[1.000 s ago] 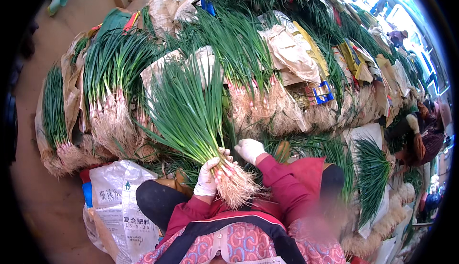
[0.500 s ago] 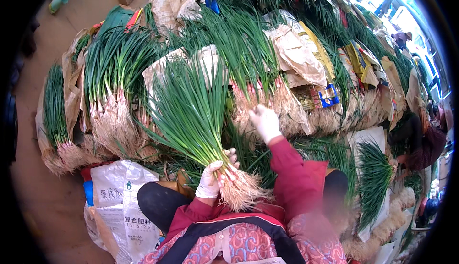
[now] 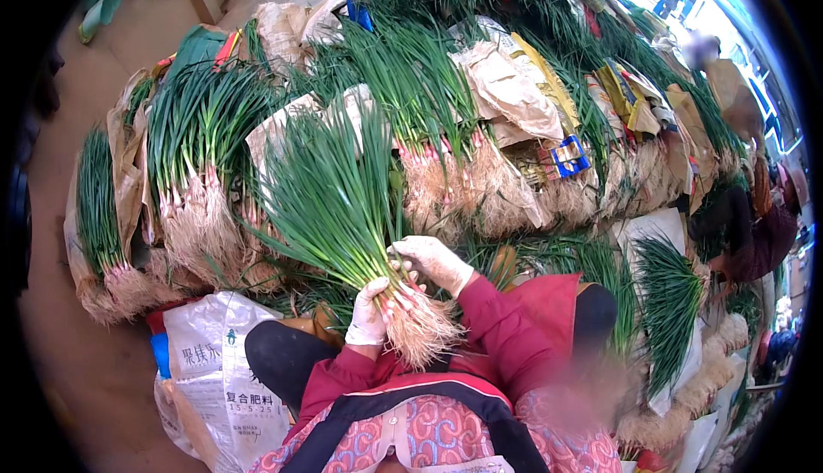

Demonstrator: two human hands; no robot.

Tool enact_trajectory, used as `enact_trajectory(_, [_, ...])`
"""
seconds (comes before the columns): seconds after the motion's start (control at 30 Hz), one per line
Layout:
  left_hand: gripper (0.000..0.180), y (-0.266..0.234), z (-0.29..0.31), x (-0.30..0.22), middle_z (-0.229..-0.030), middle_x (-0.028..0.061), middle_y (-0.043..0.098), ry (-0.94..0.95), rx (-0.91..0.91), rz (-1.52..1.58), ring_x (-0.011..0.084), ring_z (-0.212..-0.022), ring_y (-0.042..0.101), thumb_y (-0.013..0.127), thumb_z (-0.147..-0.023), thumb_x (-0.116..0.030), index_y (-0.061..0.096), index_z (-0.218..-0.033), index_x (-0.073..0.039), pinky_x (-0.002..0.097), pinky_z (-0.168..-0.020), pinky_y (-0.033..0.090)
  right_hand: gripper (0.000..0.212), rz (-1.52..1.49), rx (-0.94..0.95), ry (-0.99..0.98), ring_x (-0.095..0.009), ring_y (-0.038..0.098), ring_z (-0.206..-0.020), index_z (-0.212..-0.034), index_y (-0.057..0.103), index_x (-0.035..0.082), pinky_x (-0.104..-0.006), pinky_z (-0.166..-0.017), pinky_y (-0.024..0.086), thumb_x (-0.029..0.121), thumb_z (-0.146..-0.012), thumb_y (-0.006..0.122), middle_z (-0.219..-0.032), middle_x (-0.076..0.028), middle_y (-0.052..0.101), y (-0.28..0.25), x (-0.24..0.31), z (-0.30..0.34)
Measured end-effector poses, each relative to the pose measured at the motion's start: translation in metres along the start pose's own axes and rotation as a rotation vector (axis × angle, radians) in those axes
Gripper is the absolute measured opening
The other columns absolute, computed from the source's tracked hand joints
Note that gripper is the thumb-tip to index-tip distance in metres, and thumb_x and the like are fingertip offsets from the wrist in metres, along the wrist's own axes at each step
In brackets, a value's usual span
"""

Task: The person sorts bunches of green onions or leeks by hand, picking up individual bunches from a large pile, cleaning or adjusting the stalks, and placing them back down in organized rows.

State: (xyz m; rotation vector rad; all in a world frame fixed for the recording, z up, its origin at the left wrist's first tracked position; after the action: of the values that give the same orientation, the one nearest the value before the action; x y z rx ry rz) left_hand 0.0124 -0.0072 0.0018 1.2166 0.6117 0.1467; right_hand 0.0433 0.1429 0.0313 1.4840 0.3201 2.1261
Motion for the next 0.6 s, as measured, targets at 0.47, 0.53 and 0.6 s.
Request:
enact_trajectory(0.47, [0.041,-0.017,0.0,0.006,-0.107,0.0116,0.057,-0.043,0.028,0.064,0.0251,-0.096,0.058,0.06,-0.077,-0.014,0.048,-0.116,-0.005,0.0496,-0.089,0.046,0.036,1.417,-0.478,-0.076,-0.035,0.06,-0.083,-0.082,0.06,0.004,-0.0434,-0.076,0.047,0.036,-0.088,0.043,-0.085,-0.018,0.062,-0.039,-0.016,-0.014])
enact_trajectory(0.53, [0.045,-0.014,0.001,0.004,-0.11,0.0128,0.056,-0.03,-0.001,0.061,0.0256,-0.097,0.058,0.06,-0.077,-0.014,0.046,-0.119,-0.005,0.0501,-0.089,0.045,0.045,1.538,-0.119,0.207,-0.035,0.06,-0.09,-0.094,0.064,0.005,-0.0415,-0.081,0.046,0.043,-0.088,0.042,-0.095,-0.019,0.063,-0.043,-0.014,-0.016])
enact_trajectory(0.6, [0.058,-0.005,0.003,-0.001,-0.123,0.0183,0.051,-0.043,0.005,0.054,0.0269,-0.097,0.059,0.059,-0.078,-0.016,0.038,-0.132,-0.006,0.0507,-0.091,0.045,0.048,1.535,-0.27,0.092,-0.035,0.06,-0.089,-0.095,0.065,0.006,-0.0413,-0.081,0.046,0.048,-0.087,0.043,-0.095,-0.02,0.063,-0.037,0.014,-0.017])
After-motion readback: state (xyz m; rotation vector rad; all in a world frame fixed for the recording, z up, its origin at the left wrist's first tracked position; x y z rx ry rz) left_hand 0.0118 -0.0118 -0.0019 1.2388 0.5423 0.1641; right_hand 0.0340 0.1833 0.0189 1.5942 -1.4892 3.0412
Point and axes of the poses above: each hand's wrist, its own z-axis away from the middle knuckle, its own y-axis out of the palm, x = y × z, the point moved 1 cm from there along -z, towards the middle knuckle
